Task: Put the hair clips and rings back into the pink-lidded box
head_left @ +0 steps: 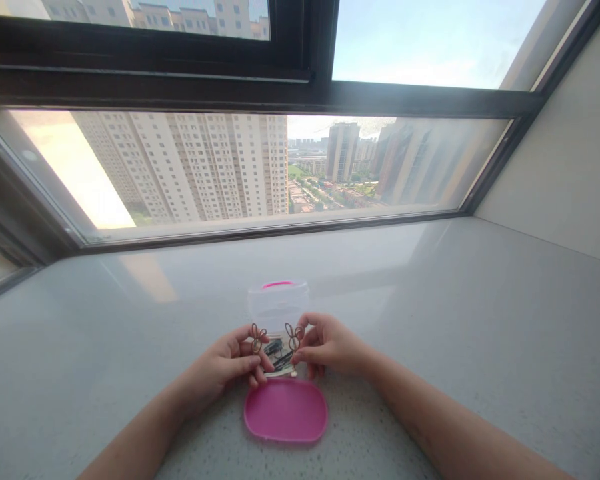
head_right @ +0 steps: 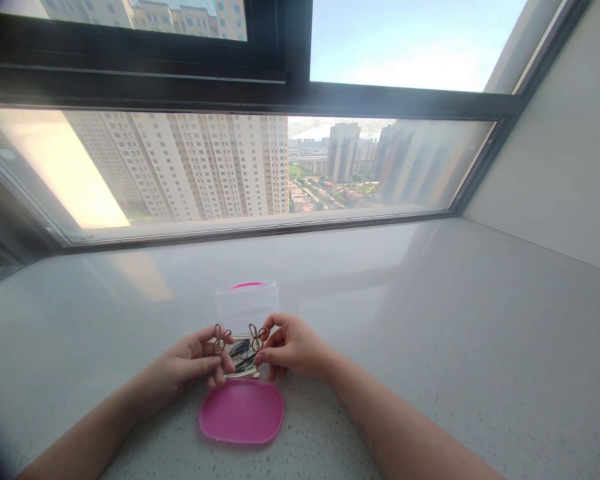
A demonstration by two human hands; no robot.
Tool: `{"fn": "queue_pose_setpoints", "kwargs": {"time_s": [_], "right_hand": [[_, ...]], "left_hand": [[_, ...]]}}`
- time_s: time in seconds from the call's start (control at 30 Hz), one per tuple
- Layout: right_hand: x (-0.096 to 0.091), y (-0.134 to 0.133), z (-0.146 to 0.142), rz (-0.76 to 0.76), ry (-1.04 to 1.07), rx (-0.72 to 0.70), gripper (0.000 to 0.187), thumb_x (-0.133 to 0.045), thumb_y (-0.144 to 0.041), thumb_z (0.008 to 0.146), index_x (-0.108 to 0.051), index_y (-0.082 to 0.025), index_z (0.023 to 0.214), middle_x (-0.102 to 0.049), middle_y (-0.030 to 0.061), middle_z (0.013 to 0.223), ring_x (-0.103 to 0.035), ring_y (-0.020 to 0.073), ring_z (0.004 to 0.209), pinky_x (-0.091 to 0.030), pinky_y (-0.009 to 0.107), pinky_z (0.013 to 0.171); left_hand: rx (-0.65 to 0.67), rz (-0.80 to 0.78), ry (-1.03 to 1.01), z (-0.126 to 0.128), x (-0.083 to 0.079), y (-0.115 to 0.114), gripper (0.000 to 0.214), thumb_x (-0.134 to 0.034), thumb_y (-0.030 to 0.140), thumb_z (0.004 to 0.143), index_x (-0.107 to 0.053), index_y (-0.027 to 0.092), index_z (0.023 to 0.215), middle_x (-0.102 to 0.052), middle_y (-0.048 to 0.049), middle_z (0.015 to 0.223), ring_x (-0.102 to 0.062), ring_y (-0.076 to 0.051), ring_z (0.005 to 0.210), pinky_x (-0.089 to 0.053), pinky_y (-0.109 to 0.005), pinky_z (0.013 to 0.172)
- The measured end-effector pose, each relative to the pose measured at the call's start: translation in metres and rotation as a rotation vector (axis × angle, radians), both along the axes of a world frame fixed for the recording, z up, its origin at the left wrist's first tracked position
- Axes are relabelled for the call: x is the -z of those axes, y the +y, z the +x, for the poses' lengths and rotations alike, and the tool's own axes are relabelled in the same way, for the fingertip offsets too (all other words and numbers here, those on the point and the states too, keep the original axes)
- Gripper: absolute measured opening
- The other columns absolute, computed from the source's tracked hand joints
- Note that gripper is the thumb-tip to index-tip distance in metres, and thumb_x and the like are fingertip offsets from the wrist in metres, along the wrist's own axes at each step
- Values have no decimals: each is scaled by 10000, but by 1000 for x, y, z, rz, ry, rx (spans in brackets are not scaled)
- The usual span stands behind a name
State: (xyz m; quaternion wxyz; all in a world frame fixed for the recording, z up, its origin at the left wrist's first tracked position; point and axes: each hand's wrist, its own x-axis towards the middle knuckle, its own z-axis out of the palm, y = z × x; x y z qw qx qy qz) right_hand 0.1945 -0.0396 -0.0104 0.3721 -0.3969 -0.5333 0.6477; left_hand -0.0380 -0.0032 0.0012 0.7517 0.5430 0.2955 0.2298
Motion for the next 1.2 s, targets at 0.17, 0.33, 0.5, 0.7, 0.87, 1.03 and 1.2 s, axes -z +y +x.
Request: {"fn": "queue_pose_setpoints", "kwargs": {"time_s": [0.17, 0.33, 0.5, 0.7, 0.87, 1.03, 1.2], "right_hand": [[0, 0, 0, -3, 7, -7, 474, -759, -360, 613, -391, -194, 861, -678, 10, 657, -582, 126, 417, -418, 189, 378], [0, 0, -1, -7, 1, -5, 486, -759, -370, 606, -383, -191, 857, -674, 9, 657, -587, 123, 422, -420, 182, 382], [-1, 0, -1, 1, 5, -14, 499, -762, -365, 602, -376, -192, 867, -665, 1, 643, -578, 120, 407, -415, 178, 367], [-1, 0, -1, -1, 5, -18, 512, -771, -371, 590, -374, -197, 863, -659, -7, 633, -581, 123, 414, -423, 182, 367], [-2, 0, -1, -13, -4, -9, 532, -777, -386, 571, -367, -199, 854, -651, -14, 621, -578, 122, 412, -411, 177, 368], [1, 1, -1, -3, 2, -15, 518, -773, -369, 589, -368, -199, 863, -660, -8, 639, -582, 121, 421, -419, 179, 375], [2, 1, -1, 5, 10, -8, 513, -775, -351, 591, -368, -197, 861, -657, -15, 628, -572, 116, 409, -421, 180, 371]], "left_hand": [[-17, 0, 6, 1, 0, 0, 312, -698, 220, 731, -528, 141, 981, -684, -98, 765, -637, -152, 602, -478, -224, 549], [-17, 3, -10, 0, 3, 1, 319, -695, 221, 732, -541, 143, 1000, -683, -102, 781, -638, -155, 605, -476, -225, 547], [-9, 5, -31, 0, 5, 2, 336, -693, 217, 734, -540, 148, 1025, -684, -105, 784, -641, -157, 612, -477, -228, 551], [-8, 3, -35, 0, 4, 1, 332, -695, 222, 733, -534, 143, 1012, -684, -106, 784, -638, -152, 610, -476, -222, 546], [-22, -10, -43, 1, 2, 0, 317, -702, 212, 725, -546, 141, 992, -681, -99, 778, -636, -149, 599, -471, -222, 541], [-11, -3, -24, 1, 3, 1, 302, -700, 222, 724, -551, 138, 972, -682, -108, 789, -638, -155, 610, -473, -229, 548], [-5, 7, -22, 0, 4, 2, 282, -689, 214, 733, -552, 135, 966, -682, -110, 804, -637, -153, 618, -474, -232, 560]]}}
